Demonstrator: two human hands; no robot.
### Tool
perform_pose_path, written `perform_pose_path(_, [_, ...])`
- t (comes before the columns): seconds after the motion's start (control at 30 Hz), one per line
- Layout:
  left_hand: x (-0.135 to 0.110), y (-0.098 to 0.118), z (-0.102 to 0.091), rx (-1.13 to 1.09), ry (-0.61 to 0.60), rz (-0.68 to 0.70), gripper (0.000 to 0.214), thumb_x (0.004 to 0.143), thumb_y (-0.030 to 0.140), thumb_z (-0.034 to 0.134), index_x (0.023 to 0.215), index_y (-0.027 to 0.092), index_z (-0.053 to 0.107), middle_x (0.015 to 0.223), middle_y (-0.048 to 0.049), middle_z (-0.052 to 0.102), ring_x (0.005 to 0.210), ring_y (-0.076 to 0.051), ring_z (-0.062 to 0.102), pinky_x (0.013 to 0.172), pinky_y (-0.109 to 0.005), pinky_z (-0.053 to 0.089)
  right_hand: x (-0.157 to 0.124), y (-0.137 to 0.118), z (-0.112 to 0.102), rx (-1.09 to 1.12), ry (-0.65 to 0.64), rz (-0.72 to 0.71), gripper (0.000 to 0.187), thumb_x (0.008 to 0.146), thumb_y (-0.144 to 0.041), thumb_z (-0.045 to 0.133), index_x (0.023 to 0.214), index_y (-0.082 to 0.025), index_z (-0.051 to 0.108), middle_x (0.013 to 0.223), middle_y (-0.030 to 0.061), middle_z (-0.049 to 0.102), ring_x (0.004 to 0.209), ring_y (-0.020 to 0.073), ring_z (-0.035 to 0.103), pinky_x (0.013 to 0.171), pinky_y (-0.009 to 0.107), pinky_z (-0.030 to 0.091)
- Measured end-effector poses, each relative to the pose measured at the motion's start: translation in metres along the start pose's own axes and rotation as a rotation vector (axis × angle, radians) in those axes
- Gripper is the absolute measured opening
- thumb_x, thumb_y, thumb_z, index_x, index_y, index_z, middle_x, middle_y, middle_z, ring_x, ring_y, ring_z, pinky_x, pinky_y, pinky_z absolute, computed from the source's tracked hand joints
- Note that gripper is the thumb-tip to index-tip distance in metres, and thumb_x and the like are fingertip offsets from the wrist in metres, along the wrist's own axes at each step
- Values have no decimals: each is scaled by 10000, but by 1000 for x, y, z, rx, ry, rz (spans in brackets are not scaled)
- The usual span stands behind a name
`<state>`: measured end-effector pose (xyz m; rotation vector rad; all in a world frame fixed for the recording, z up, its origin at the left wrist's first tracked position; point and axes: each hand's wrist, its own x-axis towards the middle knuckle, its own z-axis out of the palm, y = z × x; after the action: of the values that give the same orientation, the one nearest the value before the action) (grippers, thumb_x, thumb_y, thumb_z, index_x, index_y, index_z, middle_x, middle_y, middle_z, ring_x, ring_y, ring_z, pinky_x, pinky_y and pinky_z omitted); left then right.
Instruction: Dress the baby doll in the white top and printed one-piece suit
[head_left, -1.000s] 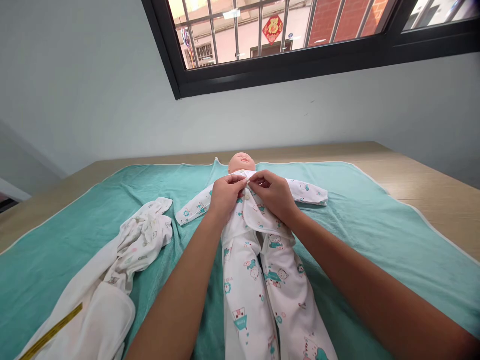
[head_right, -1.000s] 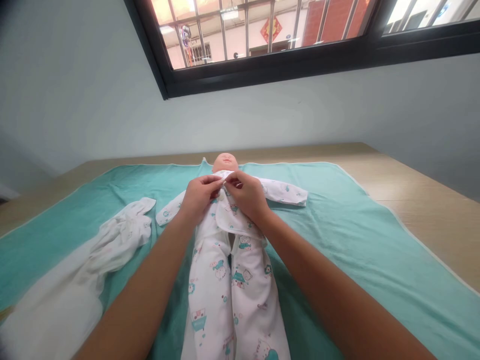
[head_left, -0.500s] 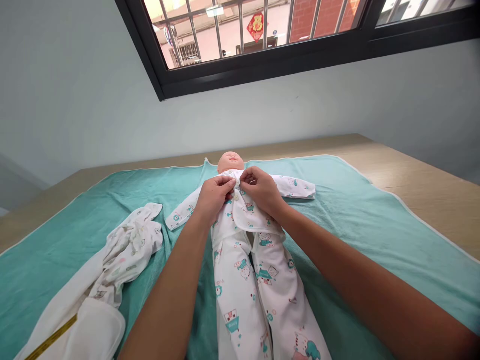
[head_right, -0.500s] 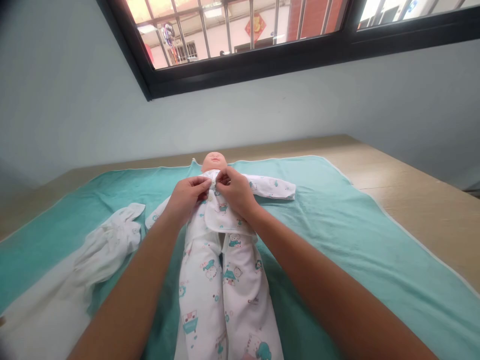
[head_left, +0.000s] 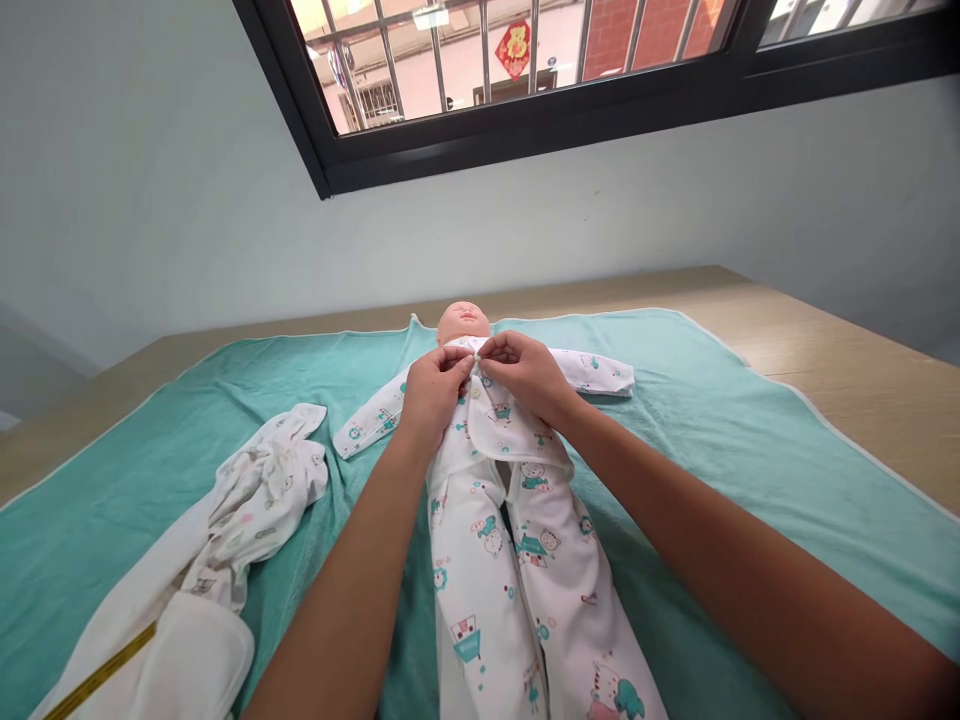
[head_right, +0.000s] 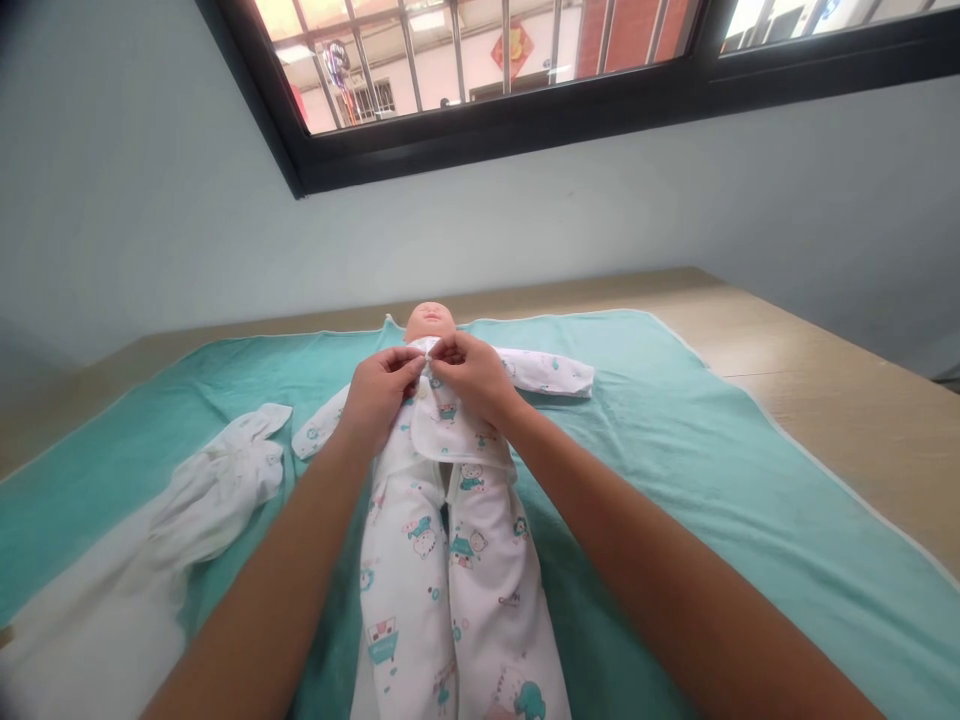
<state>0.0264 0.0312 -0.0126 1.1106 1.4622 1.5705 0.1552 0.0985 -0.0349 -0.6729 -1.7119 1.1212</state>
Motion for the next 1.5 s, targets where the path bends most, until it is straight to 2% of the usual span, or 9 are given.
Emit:
perform_pose_path(0.33, [2,-6,3,43,10,92,119,741,244,681,826,162,696,576,25,555,508,-86,444,503,-209,365,0,5,1,-1,43,-29,95,735,-200,608,824,-194,642,825,12,676,802,164,638,769,302,507])
perform_pose_path(0.7, [1,-3,3,83,44,73,123,736,239,662,809,149,700,638,15,615,539,-88,487,551,-223,411,-1,2,-1,70,26,3,132,728,-237,676,841,-179,643,836,22,663,818,162,624,777,291,492])
perform_pose_path(1.0, [3,-5,2,183,18,122,96,755,196,604,783,158,687,642,16,608,563,-97,501,606,-236,434,0,5,-1,-49,23,-43,71,731,-213,645,789,-183,618,784,4,638,759,152,595,720,282,467])
perform_pose_path(1.3, [3,-4,1,213,-15,129,110,786,209,589,802,161,687,649,12,610,567,-100,501,605,-234,425,-1,7,1,-10,72,-35,71,720,-215,656,742,-190,593,773,1,640,739,151,589,717,284,463])
perform_pose_path(1.5, [3,-4,1,317,11,202,124,753,254,672,812,160,727,719,-24,679,698,-149,593,724,-269,462,-1,7,1,2,67,-7,83,730,-242,657,771,-188,609,769,4,643,749,158,601,704,283,467])
